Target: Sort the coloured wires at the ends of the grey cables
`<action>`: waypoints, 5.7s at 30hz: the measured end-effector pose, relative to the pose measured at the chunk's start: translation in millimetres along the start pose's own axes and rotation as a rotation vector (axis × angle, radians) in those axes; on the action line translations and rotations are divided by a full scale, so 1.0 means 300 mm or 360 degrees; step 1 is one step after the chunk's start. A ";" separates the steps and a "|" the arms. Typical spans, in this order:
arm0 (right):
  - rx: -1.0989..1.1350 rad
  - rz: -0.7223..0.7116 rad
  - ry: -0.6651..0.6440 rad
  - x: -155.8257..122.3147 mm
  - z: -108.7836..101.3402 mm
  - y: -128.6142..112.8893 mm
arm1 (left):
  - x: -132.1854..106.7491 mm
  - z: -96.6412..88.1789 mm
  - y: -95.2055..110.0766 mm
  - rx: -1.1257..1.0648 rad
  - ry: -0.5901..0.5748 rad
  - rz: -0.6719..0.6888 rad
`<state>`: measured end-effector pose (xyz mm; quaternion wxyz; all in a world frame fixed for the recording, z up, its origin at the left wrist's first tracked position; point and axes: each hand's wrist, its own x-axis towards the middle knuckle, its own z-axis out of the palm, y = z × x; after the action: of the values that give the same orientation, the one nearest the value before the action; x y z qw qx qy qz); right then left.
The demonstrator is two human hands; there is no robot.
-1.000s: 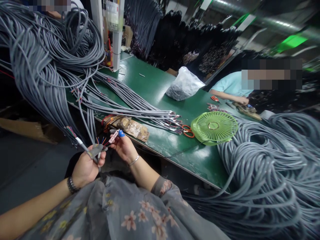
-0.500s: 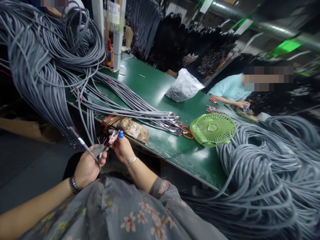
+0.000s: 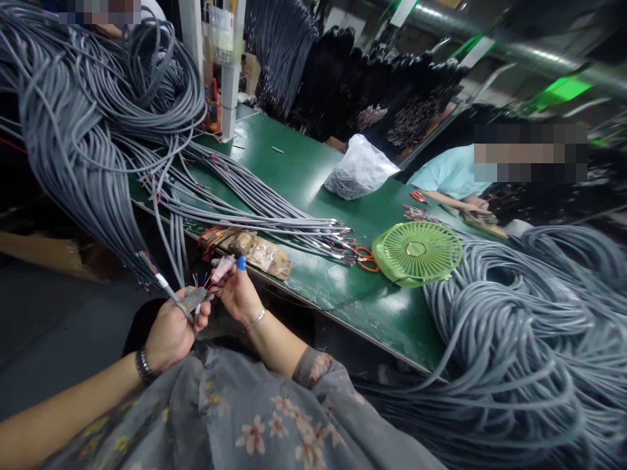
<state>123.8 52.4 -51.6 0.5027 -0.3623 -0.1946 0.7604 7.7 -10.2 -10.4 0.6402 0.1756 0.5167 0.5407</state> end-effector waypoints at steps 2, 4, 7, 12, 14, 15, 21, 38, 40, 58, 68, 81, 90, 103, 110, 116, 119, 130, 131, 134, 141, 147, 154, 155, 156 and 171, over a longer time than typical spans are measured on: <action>-0.0173 0.0143 -0.0157 -0.011 -0.031 -0.020 | -0.005 -0.011 -0.001 0.0051 -0.0041 0.0019; -0.0415 0.0302 -0.0342 -0.020 -0.066 -0.046 | -0.009 -0.024 -0.005 0.0133 -0.0102 0.0049; -0.0727 0.0371 -0.0560 -0.028 -0.099 -0.084 | -0.014 -0.043 -0.011 0.0290 -0.0190 0.0107; -0.0871 0.0263 -0.0660 -0.029 -0.087 -0.109 | -0.013 -0.062 -0.006 0.0533 -0.0308 0.0139; -0.0912 0.0235 -0.0672 -0.030 -0.075 -0.103 | -0.007 -0.064 0.000 0.0681 -0.0446 0.0077; -0.0953 0.0233 -0.0677 -0.031 -0.069 -0.097 | -0.003 -0.064 0.003 0.0764 -0.0525 0.0028; -0.0949 0.0127 -0.0575 -0.038 -0.066 -0.076 | 0.009 -0.060 0.006 0.0835 -0.0614 -0.0163; -0.0806 -0.0239 -0.0236 -0.119 -0.056 0.020 | 0.020 -0.075 -0.014 0.0533 -0.0285 -0.0081; -0.0901 -0.0146 -0.0307 -0.098 -0.051 0.009 | 0.018 -0.088 -0.015 0.0558 -0.0321 -0.0117; -0.0767 -0.0153 -0.0266 -0.097 -0.039 0.031 | 0.014 -0.086 -0.040 0.0223 -0.0090 0.0058; -0.0814 0.0004 -0.0241 -0.109 -0.064 0.033 | 0.016 -0.074 -0.020 0.0099 0.0069 0.0082; -0.0333 0.0279 -0.0229 -0.028 -0.079 -0.014 | -0.004 -0.063 0.014 0.0234 -0.0165 -0.0020; -0.0312 -0.0316 -0.0136 0.034 -0.044 -0.007 | 0.034 -0.034 0.079 0.0188 -0.0418 -0.0193; 0.0090 0.0051 -0.0081 0.040 -0.004 -0.002 | 0.064 -0.037 0.042 0.0145 -0.0421 -0.0214; 0.0136 0.0009 0.0032 0.039 0.009 0.003 | 0.066 -0.031 0.039 0.0252 -0.0438 -0.0206; 0.0046 0.0090 -0.0076 0.026 -0.015 -0.005 | 0.055 -0.037 0.037 0.0306 -0.0428 -0.0109; -0.0008 0.0112 -0.0152 0.008 -0.022 -0.018 | 0.031 -0.039 0.033 0.0358 -0.0411 -0.0028; -0.0122 -0.0021 -0.0083 -0.008 -0.040 -0.019 | 0.004 -0.017 0.020 0.0289 -0.0223 0.0187; -0.0133 -0.0013 -0.0087 -0.005 -0.042 -0.019 | 0.004 -0.015 0.021 0.0279 -0.0220 0.0184; -0.0129 0.0063 -0.0109 0.010 -0.044 -0.018 | 0.007 -0.011 0.021 0.0257 -0.0223 0.0150; 0.0032 0.0105 -0.0037 0.032 -0.040 -0.008 | 0.014 -0.008 0.008 0.0256 -0.0234 0.0117; 0.0059 0.0090 -0.0012 0.028 -0.034 -0.006 | 0.024 -0.020 -0.007 0.0313 -0.0232 0.0133; 0.0020 0.0164 -0.0097 -0.001 -0.031 -0.028 | 0.009 -0.024 -0.001 0.0360 -0.0228 0.0216; 0.0013 0.0172 -0.0106 -0.006 -0.031 -0.033 | 0.005 -0.024 0.002 0.0348 -0.0208 0.0217; -0.0002 0.0167 -0.0117 -0.011 -0.031 -0.037 | 0.002 -0.025 0.005 0.0327 -0.0183 0.0213; -0.0071 0.0108 -0.0132 -0.016 -0.028 -0.035 | -0.002 -0.004 0.017 0.0179 -0.0055 0.0160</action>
<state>137.7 52.1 -48.5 0.4598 -0.3480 -0.2197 0.7869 4.1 -9.3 -6.4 0.6102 0.2465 0.5256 0.5392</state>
